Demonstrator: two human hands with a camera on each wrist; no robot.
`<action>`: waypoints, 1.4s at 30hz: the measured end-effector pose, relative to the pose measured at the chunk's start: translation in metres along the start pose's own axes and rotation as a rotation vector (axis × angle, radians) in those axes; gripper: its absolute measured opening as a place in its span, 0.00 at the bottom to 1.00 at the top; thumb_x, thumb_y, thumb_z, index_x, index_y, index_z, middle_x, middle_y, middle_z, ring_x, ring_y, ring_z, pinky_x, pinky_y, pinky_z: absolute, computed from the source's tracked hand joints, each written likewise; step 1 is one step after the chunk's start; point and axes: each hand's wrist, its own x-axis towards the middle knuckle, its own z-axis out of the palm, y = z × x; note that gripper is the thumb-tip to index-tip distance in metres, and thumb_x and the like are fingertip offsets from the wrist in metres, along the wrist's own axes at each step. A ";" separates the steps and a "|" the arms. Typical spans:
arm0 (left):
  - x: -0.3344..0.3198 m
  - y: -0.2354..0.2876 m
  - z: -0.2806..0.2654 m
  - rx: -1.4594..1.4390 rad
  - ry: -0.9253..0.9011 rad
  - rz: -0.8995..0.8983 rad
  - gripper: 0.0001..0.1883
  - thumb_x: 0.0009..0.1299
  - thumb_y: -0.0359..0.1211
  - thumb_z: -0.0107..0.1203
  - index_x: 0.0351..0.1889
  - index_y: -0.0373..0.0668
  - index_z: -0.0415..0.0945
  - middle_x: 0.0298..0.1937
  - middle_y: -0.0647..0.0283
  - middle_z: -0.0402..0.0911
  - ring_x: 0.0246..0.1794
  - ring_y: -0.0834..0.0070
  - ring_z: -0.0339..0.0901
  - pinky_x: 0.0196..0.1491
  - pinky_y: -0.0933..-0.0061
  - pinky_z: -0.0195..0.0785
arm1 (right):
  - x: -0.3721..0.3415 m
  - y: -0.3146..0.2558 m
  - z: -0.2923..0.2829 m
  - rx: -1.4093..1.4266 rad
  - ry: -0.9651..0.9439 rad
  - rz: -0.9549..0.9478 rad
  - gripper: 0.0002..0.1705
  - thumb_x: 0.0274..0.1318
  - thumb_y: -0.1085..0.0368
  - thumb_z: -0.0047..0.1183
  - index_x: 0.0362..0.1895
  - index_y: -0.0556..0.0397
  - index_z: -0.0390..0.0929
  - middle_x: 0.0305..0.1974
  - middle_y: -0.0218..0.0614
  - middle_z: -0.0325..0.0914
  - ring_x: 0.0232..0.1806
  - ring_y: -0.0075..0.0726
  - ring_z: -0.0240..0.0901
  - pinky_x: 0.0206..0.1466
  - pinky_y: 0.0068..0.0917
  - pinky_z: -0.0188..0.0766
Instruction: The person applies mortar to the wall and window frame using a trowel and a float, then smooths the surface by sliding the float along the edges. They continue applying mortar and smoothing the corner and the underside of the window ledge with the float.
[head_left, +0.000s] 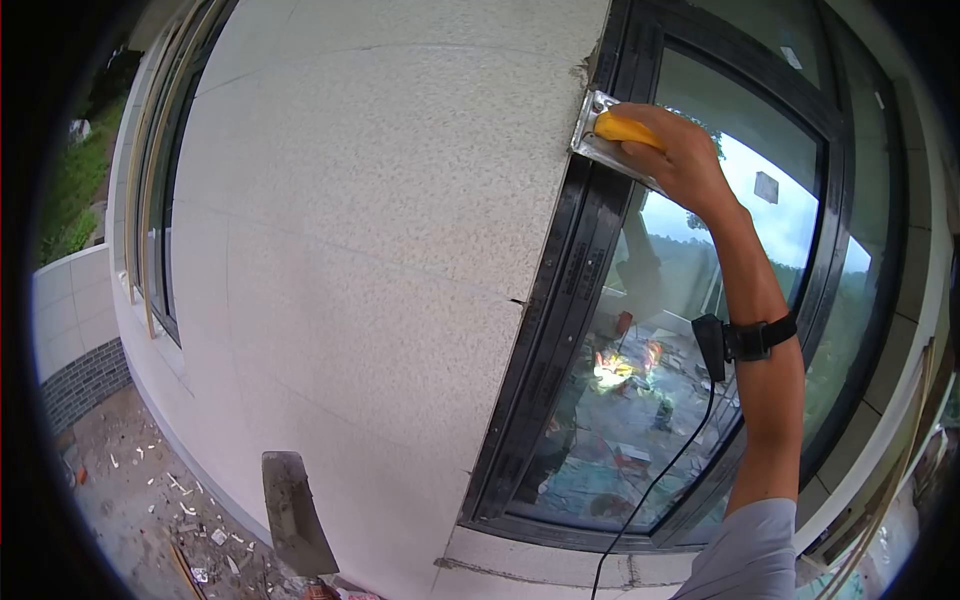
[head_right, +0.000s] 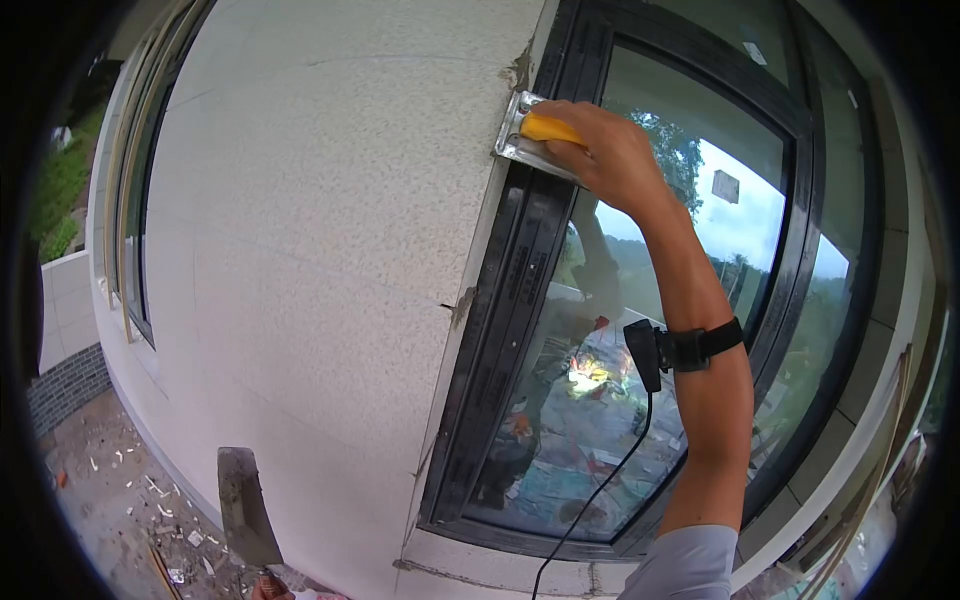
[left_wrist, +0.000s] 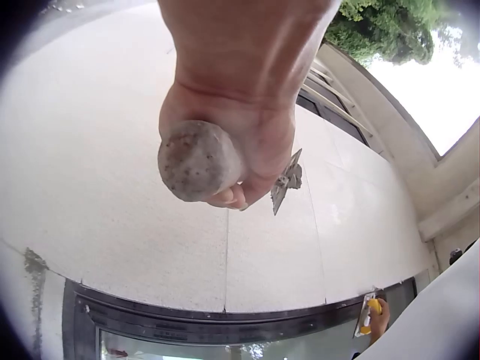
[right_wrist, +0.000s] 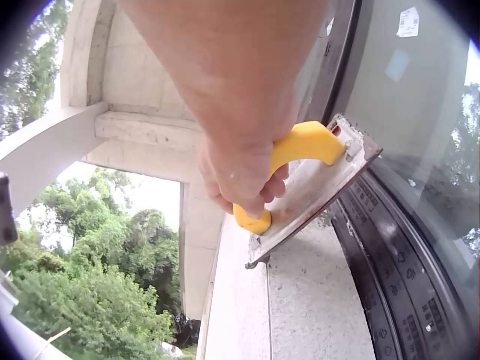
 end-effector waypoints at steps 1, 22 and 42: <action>0.002 -0.004 -0.001 0.001 0.000 0.003 0.02 0.59 0.26 0.52 0.28 0.39 0.70 0.16 0.67 0.70 0.09 0.78 0.65 0.12 0.80 0.58 | 0.001 -0.001 0.000 -0.013 -0.023 0.012 0.21 0.55 0.65 0.59 0.55 0.43 0.77 0.45 0.37 0.82 0.43 0.46 0.79 0.48 0.37 0.74; -0.001 -0.005 0.010 0.080 0.015 0.020 0.11 0.61 0.30 0.56 0.39 0.37 0.69 0.21 0.64 0.71 0.14 0.77 0.69 0.19 0.77 0.67 | -0.039 -0.028 0.019 0.043 -0.021 0.010 0.19 0.56 0.66 0.58 0.53 0.46 0.79 0.41 0.38 0.81 0.39 0.44 0.79 0.41 0.35 0.75; -0.017 0.010 0.012 0.064 -0.137 -0.002 0.07 0.60 0.26 0.54 0.36 0.37 0.70 0.18 0.67 0.69 0.12 0.79 0.67 0.17 0.79 0.63 | -0.087 -0.058 0.034 0.093 -0.101 0.004 0.19 0.55 0.69 0.58 0.52 0.49 0.78 0.37 0.39 0.80 0.34 0.44 0.76 0.37 0.34 0.73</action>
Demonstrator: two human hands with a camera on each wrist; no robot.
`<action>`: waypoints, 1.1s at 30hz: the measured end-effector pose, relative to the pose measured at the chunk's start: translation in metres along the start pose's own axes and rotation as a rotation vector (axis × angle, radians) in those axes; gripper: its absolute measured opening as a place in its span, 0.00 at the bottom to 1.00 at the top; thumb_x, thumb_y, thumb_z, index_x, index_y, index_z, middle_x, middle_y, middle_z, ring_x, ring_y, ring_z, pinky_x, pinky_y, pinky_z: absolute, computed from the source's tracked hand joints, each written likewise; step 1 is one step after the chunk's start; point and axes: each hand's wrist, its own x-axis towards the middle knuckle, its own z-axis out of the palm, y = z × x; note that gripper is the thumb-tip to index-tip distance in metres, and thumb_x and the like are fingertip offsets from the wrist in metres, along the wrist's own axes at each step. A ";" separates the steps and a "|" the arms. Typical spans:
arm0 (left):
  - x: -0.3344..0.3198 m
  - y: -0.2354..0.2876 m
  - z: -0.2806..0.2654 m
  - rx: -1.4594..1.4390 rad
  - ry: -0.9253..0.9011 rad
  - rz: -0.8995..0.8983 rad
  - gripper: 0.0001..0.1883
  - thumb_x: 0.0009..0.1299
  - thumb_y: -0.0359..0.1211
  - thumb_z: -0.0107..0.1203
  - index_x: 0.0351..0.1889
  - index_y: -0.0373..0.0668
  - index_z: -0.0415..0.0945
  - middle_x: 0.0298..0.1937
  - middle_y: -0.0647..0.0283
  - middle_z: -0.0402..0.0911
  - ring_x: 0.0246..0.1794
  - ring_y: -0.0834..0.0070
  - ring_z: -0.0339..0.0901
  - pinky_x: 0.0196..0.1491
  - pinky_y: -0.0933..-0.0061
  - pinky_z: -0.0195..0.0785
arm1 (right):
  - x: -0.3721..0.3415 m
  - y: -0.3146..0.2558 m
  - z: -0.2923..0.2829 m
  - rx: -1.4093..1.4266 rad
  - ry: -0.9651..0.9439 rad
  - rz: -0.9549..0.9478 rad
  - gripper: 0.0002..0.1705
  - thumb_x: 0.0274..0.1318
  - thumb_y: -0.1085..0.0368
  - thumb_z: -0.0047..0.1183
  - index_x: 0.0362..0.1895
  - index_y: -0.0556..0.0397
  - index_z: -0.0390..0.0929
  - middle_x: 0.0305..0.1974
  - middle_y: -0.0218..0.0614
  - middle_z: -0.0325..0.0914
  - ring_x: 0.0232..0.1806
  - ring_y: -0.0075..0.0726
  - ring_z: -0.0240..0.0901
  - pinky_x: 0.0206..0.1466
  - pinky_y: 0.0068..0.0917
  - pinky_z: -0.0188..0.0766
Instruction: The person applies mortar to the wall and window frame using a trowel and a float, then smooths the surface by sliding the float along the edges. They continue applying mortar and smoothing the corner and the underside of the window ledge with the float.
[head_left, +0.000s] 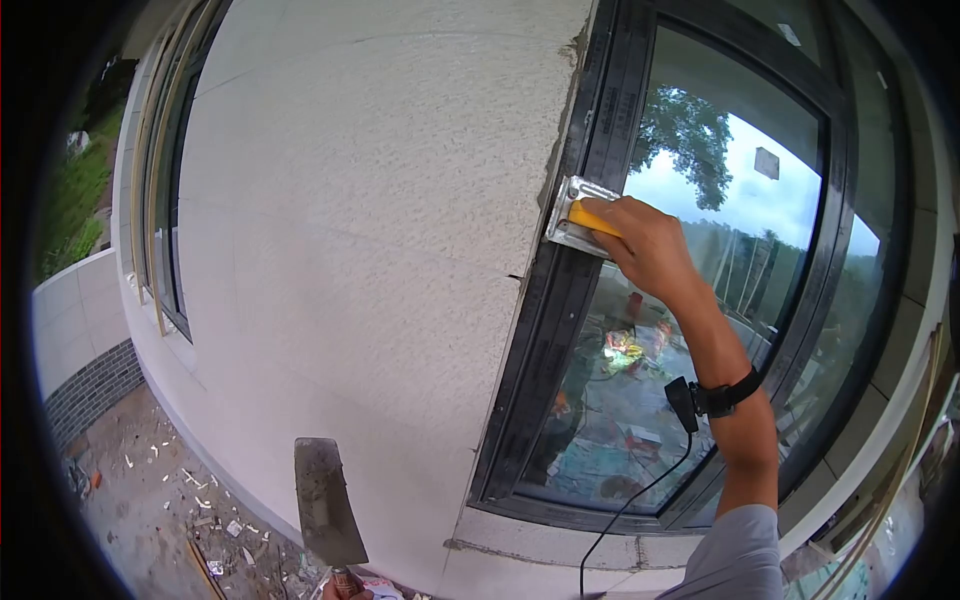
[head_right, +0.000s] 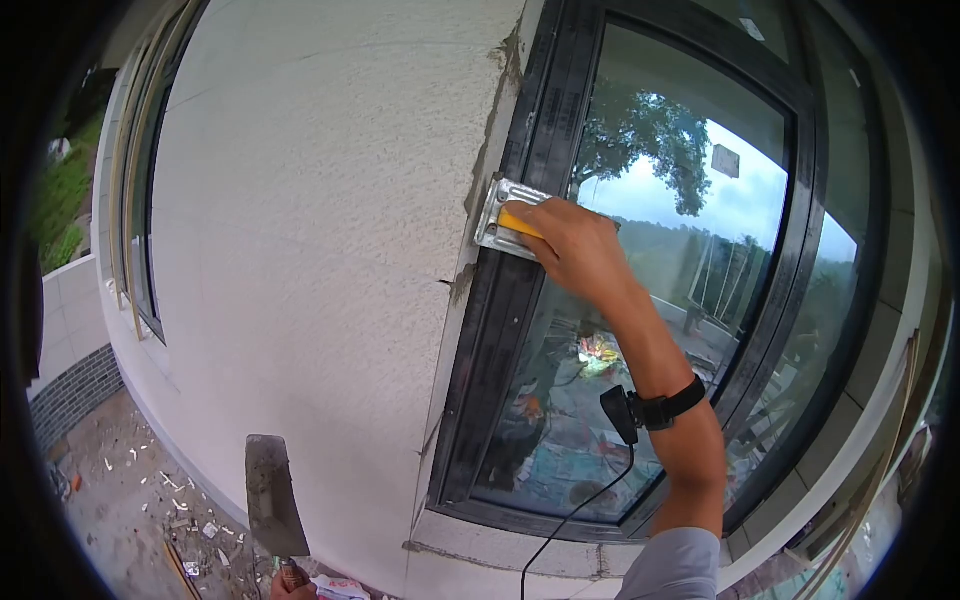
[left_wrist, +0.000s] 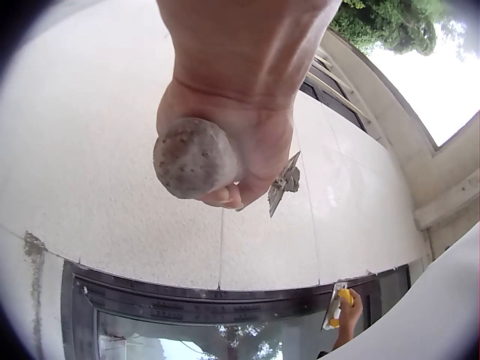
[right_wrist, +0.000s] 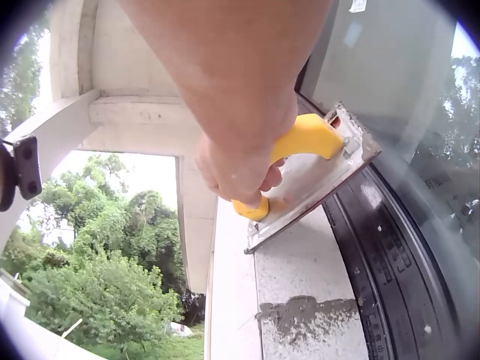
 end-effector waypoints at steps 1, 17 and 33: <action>0.001 -0.002 0.000 0.000 0.000 0.000 0.07 0.60 0.26 0.54 0.36 0.37 0.70 0.18 0.67 0.69 0.12 0.79 0.67 0.17 0.79 0.63 | -0.002 -0.004 -0.001 0.017 0.021 0.021 0.19 0.54 0.69 0.58 0.52 0.48 0.78 0.36 0.39 0.80 0.34 0.44 0.76 0.37 0.34 0.73; 0.002 -0.016 -0.007 0.072 0.037 -0.027 0.12 0.60 0.29 0.57 0.40 0.37 0.71 0.24 0.64 0.73 0.16 0.76 0.71 0.19 0.77 0.66 | -0.022 -0.027 0.018 -0.036 0.067 -0.067 0.21 0.51 0.71 0.56 0.51 0.43 0.76 0.34 0.36 0.77 0.33 0.44 0.77 0.32 0.36 0.75; -0.001 -0.006 -0.002 0.047 0.013 -0.006 0.09 0.60 0.29 0.57 0.35 0.37 0.71 0.19 0.65 0.71 0.14 0.77 0.69 0.19 0.77 0.65 | -0.069 -0.050 0.029 0.030 -0.060 -0.007 0.25 0.49 0.71 0.60 0.54 0.45 0.75 0.39 0.40 0.79 0.36 0.47 0.78 0.34 0.37 0.76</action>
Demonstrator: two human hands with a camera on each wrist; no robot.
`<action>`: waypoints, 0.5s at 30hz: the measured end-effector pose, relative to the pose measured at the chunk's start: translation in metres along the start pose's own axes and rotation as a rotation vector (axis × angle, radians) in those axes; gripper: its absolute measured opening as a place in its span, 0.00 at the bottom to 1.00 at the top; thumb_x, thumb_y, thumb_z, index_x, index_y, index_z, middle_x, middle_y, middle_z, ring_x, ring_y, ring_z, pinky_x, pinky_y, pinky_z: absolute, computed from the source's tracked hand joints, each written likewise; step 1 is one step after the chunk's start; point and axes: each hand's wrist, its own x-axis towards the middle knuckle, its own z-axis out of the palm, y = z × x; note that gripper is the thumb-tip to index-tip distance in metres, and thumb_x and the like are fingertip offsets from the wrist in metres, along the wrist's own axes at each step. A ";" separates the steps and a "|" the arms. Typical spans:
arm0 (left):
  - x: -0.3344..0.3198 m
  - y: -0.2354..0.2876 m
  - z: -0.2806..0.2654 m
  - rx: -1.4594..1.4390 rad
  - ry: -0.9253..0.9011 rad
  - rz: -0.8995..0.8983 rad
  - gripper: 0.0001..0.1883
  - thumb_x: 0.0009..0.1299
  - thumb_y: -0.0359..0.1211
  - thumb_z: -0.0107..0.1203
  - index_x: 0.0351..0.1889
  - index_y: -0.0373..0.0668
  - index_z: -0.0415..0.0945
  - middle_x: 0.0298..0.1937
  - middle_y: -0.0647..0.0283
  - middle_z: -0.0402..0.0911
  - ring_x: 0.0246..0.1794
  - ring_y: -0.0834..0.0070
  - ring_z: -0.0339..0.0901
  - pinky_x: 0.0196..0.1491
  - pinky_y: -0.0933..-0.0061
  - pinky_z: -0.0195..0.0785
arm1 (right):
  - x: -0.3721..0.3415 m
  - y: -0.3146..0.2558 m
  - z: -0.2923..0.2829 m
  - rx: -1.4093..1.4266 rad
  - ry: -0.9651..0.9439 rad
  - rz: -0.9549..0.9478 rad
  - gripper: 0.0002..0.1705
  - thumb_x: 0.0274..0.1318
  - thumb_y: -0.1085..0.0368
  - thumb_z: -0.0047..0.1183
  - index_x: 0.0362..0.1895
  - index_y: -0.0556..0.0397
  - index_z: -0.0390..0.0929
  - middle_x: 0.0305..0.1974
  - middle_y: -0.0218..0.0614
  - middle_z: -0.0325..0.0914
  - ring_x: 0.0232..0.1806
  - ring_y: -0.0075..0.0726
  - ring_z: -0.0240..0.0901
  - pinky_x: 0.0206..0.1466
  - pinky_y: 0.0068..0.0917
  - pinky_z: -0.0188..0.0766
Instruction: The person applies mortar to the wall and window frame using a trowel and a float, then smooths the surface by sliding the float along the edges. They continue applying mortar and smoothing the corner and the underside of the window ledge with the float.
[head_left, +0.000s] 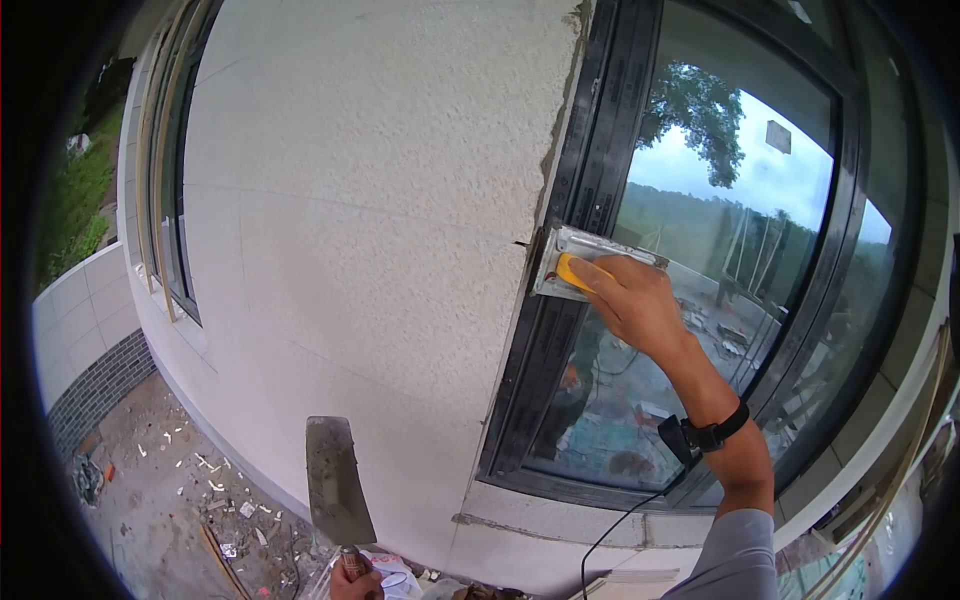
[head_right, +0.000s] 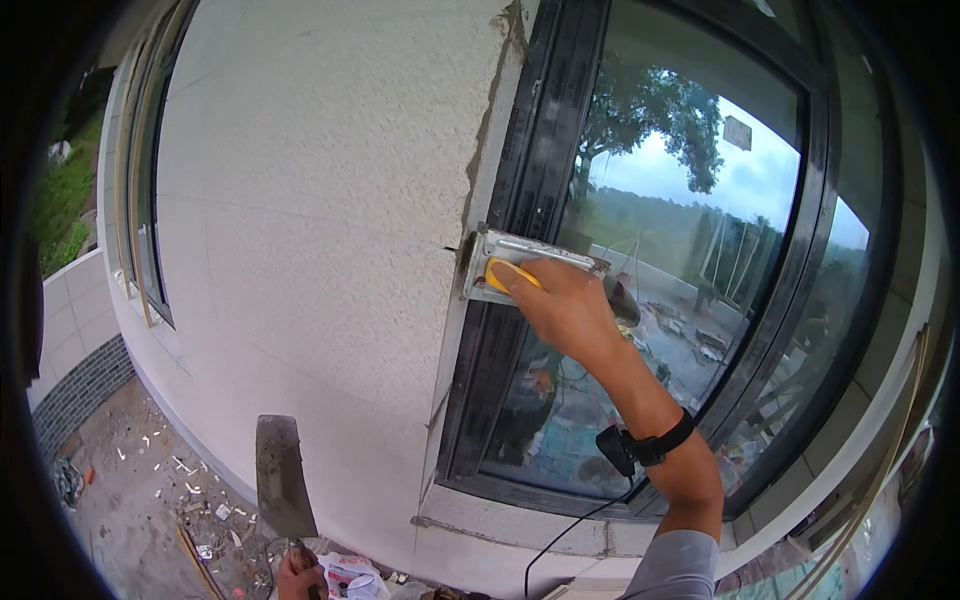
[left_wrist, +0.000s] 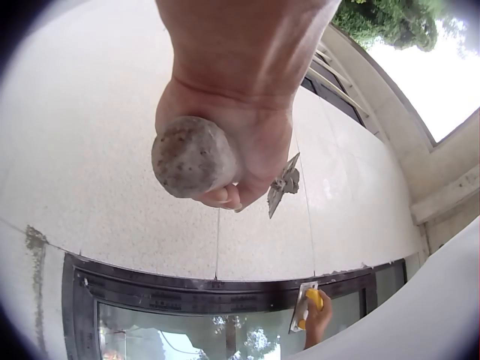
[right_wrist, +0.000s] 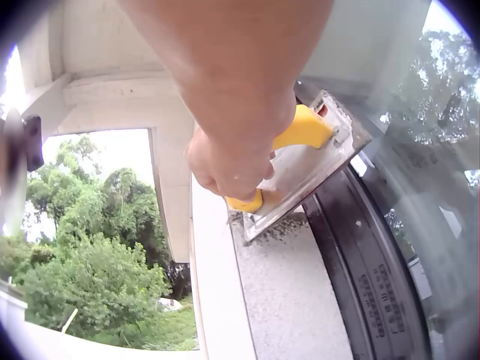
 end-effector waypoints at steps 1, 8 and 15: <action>-0.001 0.001 -0.001 0.003 0.009 -0.007 0.09 0.60 0.30 0.57 0.36 0.37 0.71 0.19 0.65 0.71 0.14 0.77 0.69 0.19 0.77 0.65 | 0.002 -0.004 -0.002 0.008 0.033 -0.035 0.25 0.49 0.71 0.60 0.54 0.45 0.75 0.39 0.39 0.79 0.36 0.46 0.78 0.34 0.37 0.76; 0.000 0.003 -0.002 0.010 -0.014 -0.009 0.07 0.60 0.29 0.57 0.34 0.37 0.72 0.18 0.65 0.71 0.14 0.77 0.69 0.19 0.78 0.64 | 0.006 -0.014 0.012 0.043 0.028 -0.039 0.25 0.48 0.71 0.60 0.54 0.43 0.75 0.37 0.38 0.78 0.35 0.46 0.78 0.35 0.37 0.76; -0.008 0.013 -0.002 0.029 -0.013 -0.010 0.08 0.60 0.29 0.57 0.33 0.36 0.73 0.20 0.63 0.73 0.16 0.76 0.71 0.20 0.76 0.67 | -0.010 -0.018 0.012 0.003 -0.081 -0.028 0.24 0.48 0.72 0.59 0.52 0.43 0.76 0.37 0.37 0.78 0.33 0.45 0.78 0.33 0.37 0.76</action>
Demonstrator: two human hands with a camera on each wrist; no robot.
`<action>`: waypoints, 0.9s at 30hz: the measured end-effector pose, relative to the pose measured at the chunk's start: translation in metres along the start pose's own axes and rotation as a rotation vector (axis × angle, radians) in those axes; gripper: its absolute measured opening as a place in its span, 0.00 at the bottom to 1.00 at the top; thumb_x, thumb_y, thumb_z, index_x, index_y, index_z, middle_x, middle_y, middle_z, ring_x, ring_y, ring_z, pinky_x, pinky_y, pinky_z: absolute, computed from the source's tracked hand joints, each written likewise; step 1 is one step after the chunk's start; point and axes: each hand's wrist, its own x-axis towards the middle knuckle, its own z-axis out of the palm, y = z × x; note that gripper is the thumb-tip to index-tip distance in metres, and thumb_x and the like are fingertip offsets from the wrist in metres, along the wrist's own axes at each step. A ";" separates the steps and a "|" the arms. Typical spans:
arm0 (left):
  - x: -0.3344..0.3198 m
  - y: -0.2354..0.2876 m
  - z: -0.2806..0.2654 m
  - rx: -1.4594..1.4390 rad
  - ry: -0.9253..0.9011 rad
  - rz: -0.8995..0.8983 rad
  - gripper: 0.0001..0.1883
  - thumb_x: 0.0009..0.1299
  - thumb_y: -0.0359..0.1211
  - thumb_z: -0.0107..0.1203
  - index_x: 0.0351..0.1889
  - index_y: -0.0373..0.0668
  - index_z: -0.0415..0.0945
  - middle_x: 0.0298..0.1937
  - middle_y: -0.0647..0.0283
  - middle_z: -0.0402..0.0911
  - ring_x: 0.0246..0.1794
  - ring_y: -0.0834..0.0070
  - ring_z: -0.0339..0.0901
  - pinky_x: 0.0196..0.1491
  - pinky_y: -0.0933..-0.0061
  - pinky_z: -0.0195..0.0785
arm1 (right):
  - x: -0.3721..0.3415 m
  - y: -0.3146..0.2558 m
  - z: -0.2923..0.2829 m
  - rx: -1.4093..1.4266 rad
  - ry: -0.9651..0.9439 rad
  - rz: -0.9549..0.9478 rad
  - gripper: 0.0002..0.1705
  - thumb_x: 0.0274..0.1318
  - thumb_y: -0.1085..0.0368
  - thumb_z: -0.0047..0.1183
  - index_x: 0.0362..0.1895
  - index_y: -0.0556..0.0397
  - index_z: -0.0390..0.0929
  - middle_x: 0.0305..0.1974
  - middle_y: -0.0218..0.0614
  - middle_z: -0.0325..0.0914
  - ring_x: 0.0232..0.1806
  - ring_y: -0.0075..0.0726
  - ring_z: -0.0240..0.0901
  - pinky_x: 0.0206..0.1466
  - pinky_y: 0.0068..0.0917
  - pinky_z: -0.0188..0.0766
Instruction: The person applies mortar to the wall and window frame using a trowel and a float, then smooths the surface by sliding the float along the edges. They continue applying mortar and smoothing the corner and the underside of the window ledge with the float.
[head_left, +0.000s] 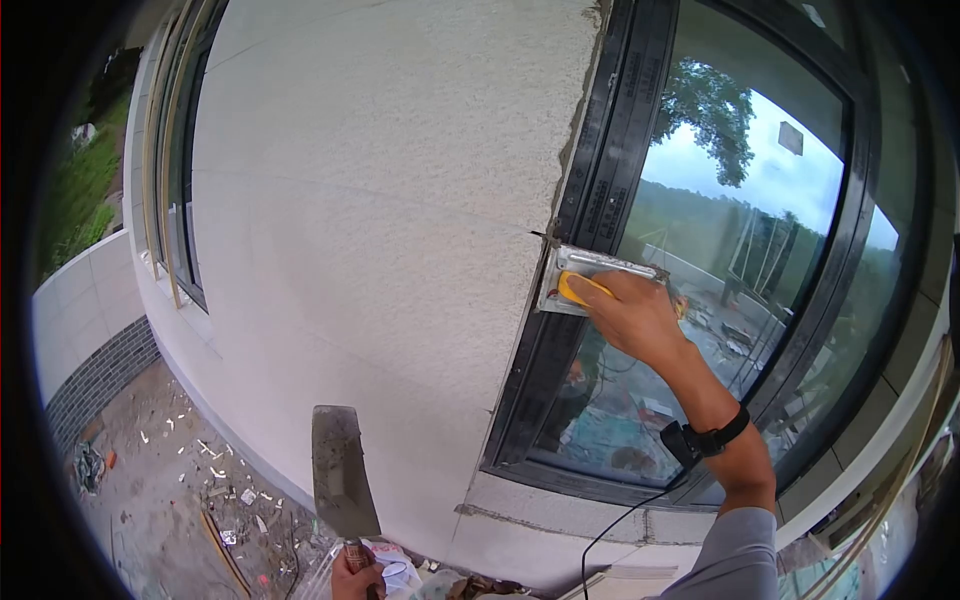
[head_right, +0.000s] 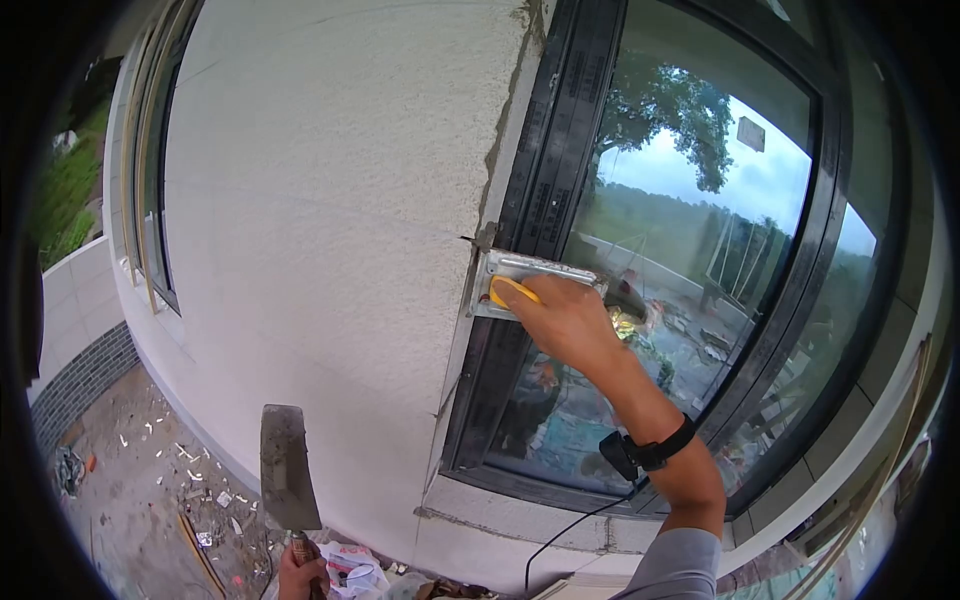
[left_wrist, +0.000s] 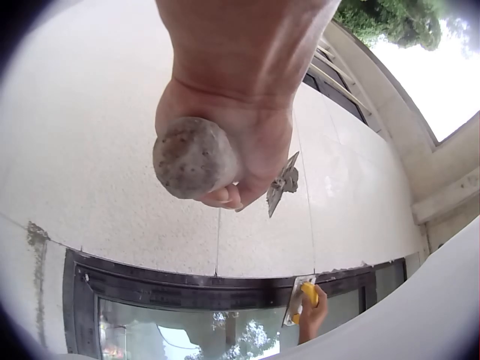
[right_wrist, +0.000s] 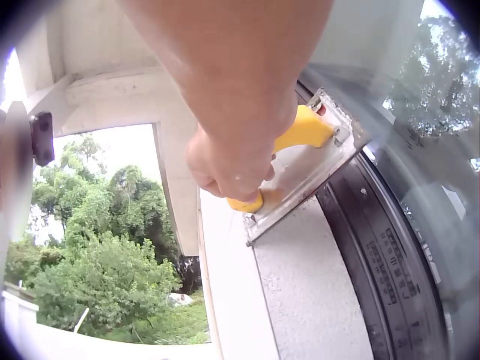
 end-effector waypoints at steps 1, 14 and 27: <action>0.000 -0.001 -0.001 0.012 0.010 0.009 0.08 0.60 0.29 0.57 0.34 0.36 0.73 0.20 0.63 0.73 0.16 0.76 0.71 0.20 0.76 0.68 | 0.001 -0.003 -0.002 -0.014 0.028 -0.008 0.24 0.47 0.71 0.59 0.52 0.43 0.76 0.37 0.36 0.79 0.33 0.44 0.78 0.33 0.36 0.76; 0.007 -0.013 -0.012 -0.071 -0.055 -0.030 0.07 0.62 0.28 0.57 0.36 0.38 0.72 0.19 0.66 0.72 0.14 0.78 0.69 0.18 0.79 0.63 | 0.036 -0.038 -0.003 -0.123 -0.007 -0.012 0.20 0.51 0.69 0.54 0.51 0.45 0.75 0.31 0.34 0.75 0.29 0.39 0.77 0.25 0.34 0.72; 0.008 -0.020 -0.024 -0.092 -0.092 -0.049 0.08 0.63 0.28 0.58 0.36 0.40 0.71 0.19 0.67 0.71 0.13 0.79 0.67 0.16 0.78 0.60 | 0.045 -0.036 -0.012 -0.276 -0.038 -0.004 0.24 0.49 0.67 0.59 0.54 0.47 0.76 0.33 0.34 0.76 0.27 0.37 0.77 0.23 0.30 0.73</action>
